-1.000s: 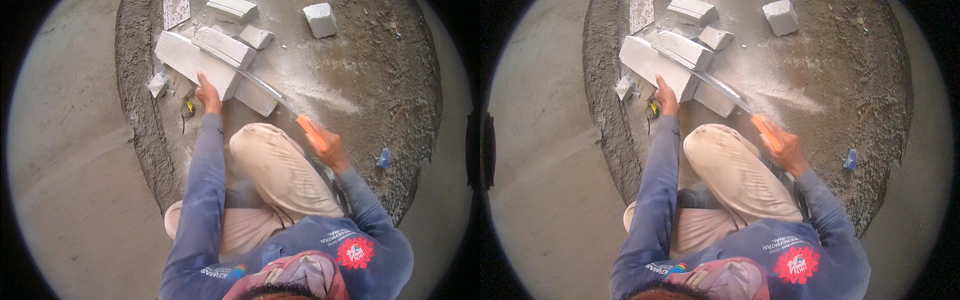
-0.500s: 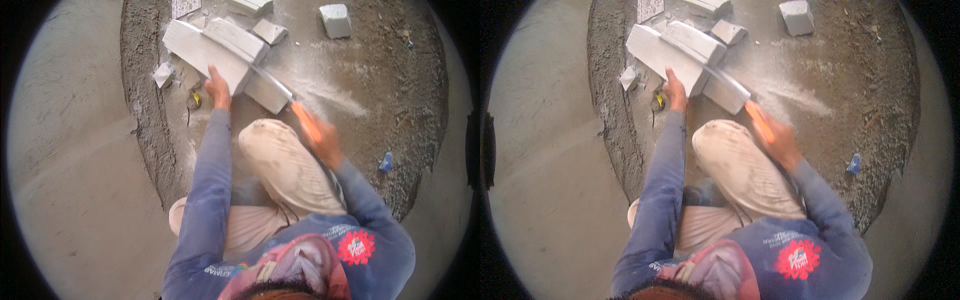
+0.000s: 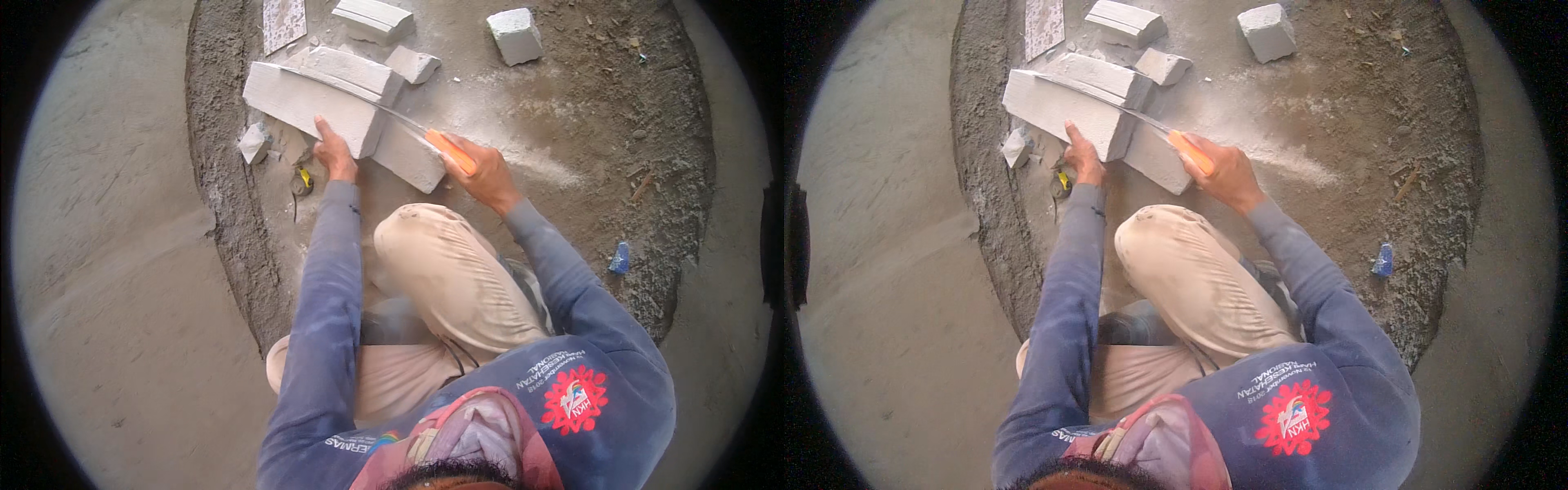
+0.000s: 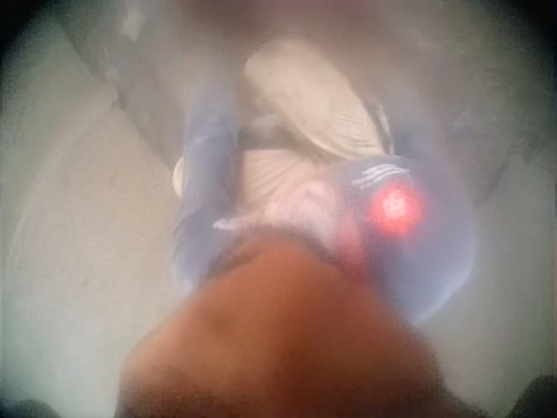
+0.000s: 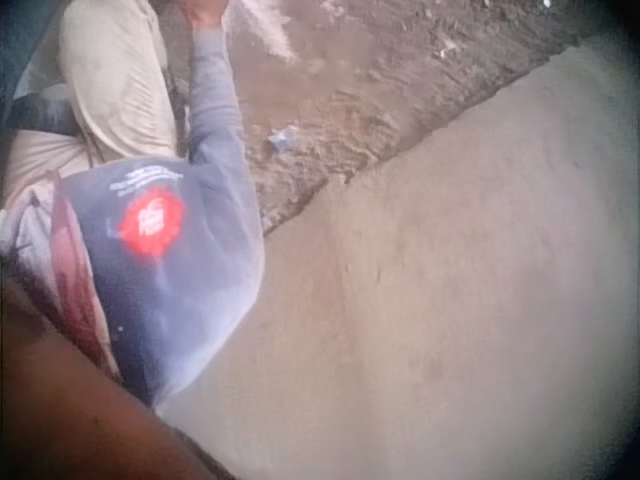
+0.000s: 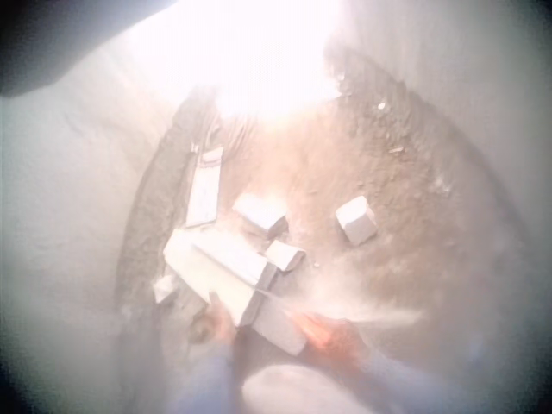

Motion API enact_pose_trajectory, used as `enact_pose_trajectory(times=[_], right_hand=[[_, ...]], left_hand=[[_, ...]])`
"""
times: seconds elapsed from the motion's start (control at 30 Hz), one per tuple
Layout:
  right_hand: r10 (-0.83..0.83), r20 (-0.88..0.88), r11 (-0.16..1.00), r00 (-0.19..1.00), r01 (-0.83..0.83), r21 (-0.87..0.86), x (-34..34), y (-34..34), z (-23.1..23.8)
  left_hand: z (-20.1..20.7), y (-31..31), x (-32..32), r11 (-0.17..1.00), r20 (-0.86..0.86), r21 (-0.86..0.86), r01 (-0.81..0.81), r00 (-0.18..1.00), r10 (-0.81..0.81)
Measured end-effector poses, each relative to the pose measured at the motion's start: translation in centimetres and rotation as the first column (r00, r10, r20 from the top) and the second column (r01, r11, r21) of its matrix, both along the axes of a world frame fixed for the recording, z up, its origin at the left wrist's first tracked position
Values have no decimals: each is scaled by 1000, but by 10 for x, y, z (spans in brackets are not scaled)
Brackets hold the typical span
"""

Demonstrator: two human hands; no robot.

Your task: The person measures a white tile with a tape measure, marks it, and uses a hand saw to cut it into smaller pieces. The cut pieces are set aside on the floor.

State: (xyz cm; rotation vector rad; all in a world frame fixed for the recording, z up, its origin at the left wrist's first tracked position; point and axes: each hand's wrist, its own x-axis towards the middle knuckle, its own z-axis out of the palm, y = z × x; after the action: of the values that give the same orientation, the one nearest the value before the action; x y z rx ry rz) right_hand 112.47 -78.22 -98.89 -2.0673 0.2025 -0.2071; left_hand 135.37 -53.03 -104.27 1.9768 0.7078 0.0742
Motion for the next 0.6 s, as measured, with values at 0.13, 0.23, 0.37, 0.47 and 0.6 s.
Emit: enact_pose_trajectory(times=[0.13, 0.23, 0.37, 0.47, 0.6], right_hand=[[54, -86, 998, 995, -57, -35, -54, -3, -7], [36, 112, 999, 993, -39, 28, -92, -22, 19], [155, 45, 977, 987, -147, -154, 36, 1, 5], [270, 272, 922, 924, -166, -350, 56, 6, -36], [292, 172, 929, 941, -236, -286, -31, 5, -12]], left_hand=[[10, 17, -8, 997, -77, -74, -20, 997, 14], [17, 17, -2, 996, -62, -84, 6, 998, -12], [18, 2, -5, 1000, -41, -4, 19, 999, -19], [-6, -5, -5, 990, -58, -139, 32, 998, -40], [-11, 51, 11, 999, -128, 55, -1, 992, 8]])
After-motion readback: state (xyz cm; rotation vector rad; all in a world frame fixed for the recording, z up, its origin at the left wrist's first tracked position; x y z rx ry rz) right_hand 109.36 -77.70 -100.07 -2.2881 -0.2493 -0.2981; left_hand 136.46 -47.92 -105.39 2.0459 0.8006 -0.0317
